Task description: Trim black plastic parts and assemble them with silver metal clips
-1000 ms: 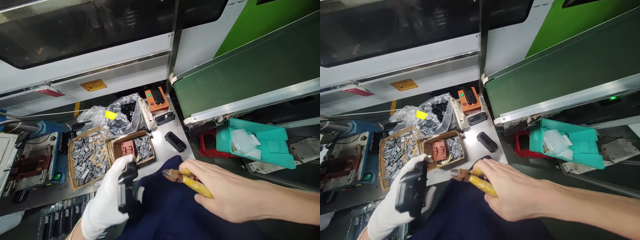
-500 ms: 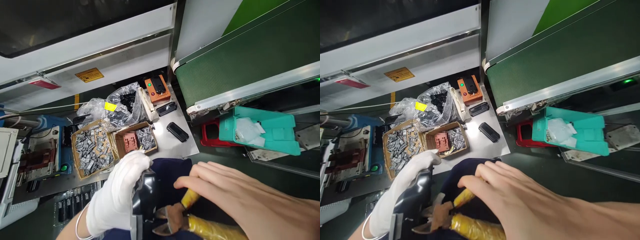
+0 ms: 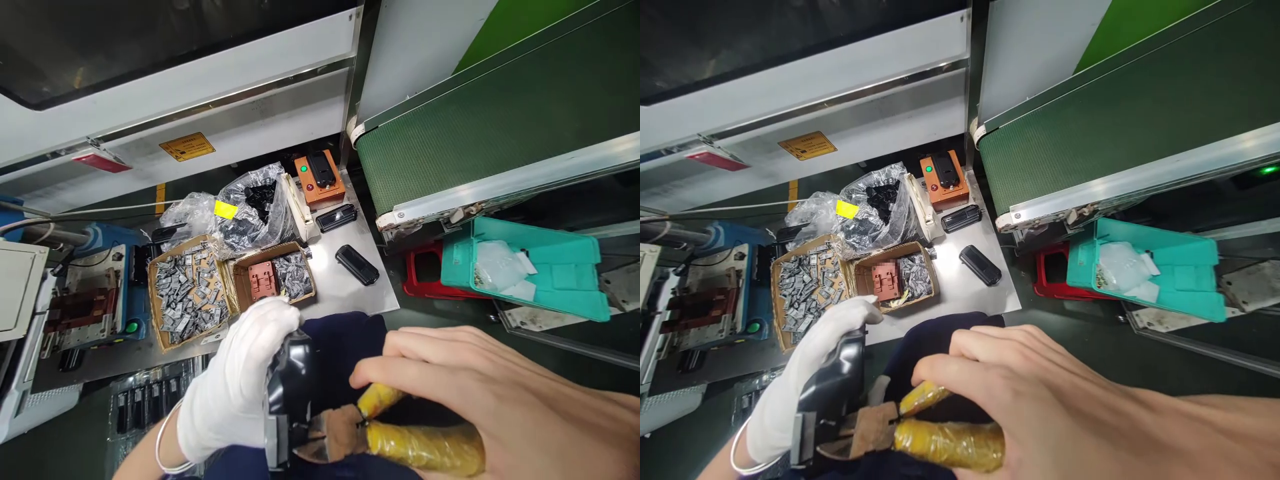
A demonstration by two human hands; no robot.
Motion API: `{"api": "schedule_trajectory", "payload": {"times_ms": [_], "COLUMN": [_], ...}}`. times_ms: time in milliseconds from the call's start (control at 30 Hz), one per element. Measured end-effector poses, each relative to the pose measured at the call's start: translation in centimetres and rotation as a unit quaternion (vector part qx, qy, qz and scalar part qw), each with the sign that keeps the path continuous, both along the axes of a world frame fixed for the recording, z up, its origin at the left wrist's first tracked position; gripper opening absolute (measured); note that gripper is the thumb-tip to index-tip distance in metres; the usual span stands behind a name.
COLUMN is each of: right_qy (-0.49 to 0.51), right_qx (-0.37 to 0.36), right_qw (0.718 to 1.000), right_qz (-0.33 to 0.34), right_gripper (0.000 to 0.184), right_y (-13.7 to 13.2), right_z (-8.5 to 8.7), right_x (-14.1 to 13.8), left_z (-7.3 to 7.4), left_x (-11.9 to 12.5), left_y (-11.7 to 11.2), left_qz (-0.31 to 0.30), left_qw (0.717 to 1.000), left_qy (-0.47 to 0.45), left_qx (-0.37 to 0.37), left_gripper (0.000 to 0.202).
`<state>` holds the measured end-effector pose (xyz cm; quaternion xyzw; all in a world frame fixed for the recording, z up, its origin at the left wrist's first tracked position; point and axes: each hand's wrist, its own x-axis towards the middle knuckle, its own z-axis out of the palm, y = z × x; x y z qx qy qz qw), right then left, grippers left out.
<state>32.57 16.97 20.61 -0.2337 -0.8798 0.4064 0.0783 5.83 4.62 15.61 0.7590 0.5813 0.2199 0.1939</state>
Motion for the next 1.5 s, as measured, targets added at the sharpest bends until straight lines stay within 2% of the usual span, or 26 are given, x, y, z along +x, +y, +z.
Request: {"api": "schedule_trajectory", "payload": {"times_ms": [67,133,233,333,400,500,567,700,933,1000,1067,1133,1200,1233,1267,1333,1400,1500], "right_qy": [0.004,0.021,0.050,0.077,0.090,0.101,0.107,0.114,0.118,0.116,0.080,0.030,0.008,0.012,0.024,0.053,0.070,0.069], "right_qx": [0.038,0.110,0.221,0.302,0.338,0.369,0.385,0.411,0.430,0.411,0.331,0.209,0.110,0.092,0.099,0.157,0.197,0.148], "right_qw": [0.999,0.993,0.974,0.950,0.937,0.924,0.917,0.905,0.895,0.904,0.940,0.977,0.993,0.995,0.994,0.986,0.978,0.987], "right_qz": [-0.015,-0.026,-0.017,-0.013,-0.015,-0.014,-0.013,-0.005,0.015,0.016,0.022,0.035,0.046,0.046,0.041,0.019,-0.002,-0.003], "right_gripper": [0.046,0.046,0.040,0.041,0.046,0.054,0.053,0.047,0.044,0.040,0.033,0.029,0.032,0.033,0.033,0.031,0.030,0.033], "right_y": [0.3,0.6,1.0,1.1,1.1,1.2,1.3,1.8,2.6,2.9,3.0,2.8,2.3,2.0,1.6,1.0,0.5,0.1], "right_z": [-0.3,-0.7,-1.5,-2.1,-2.6,-3.4,-3.8,-4.4,-5.0,-4.6,-3.8,-2.8,-2.3,-2.2,-2.2,-2.5,-2.7,-2.7], "right_x": [-0.2,-0.5,-1.2,-1.6,-1.6,-1.5,-1.5,-1.5,-1.6,-1.7,-1.9,-2.0,-1.8,-1.6,-1.4,-0.8,-0.3,0.0], "left_z": [0.0,-0.5,-1.7,-2.5,-2.6,-2.1,-1.7,-1.6,-2.1,-2.2,-2.2,-2.2,-2.0,-1.8,-1.7,-1.5,-1.2,-0.6], "left_x": [0.5,1.1,1.6,1.6,1.5,1.9,2.3,2.9,3.2,3.3,3.4,3.3,3.1,2.9,2.8,2.5,2.4,2.4], "left_y": [0.3,0.6,0.7,0.5,0.3,0.4,0.5,0.7,0.7,0.7,0.6,0.4,-0.2,-0.5,-0.8,-1.3,-1.4,-1.0], "left_qz": [0.015,0.046,0.105,0.130,0.132,0.146,0.158,0.166,0.180,0.180,0.181,0.165,0.134,0.119,0.109,0.105,0.104,0.088], "left_qw": [1.000,0.999,0.993,0.989,0.989,0.984,0.978,0.975,0.968,0.970,0.971,0.976,0.984,0.988,0.990,0.990,0.987,0.985], "left_qy": [0.016,0.007,-0.031,-0.044,-0.031,0.020,0.052,0.072,0.095,0.087,0.063,0.032,0.007,-0.003,-0.013,-0.018,-0.013,0.022], "left_qx": [0.017,0.028,0.047,0.047,0.057,0.102,0.128,0.131,0.145,0.141,0.143,0.137,0.115,0.100,0.092,0.097,0.119,0.145], "left_gripper": [0.091,0.089,0.084,0.093,0.096,0.084,0.078,0.081,0.077,0.077,0.075,0.074,0.078,0.082,0.086,0.089,0.086,0.078]}}
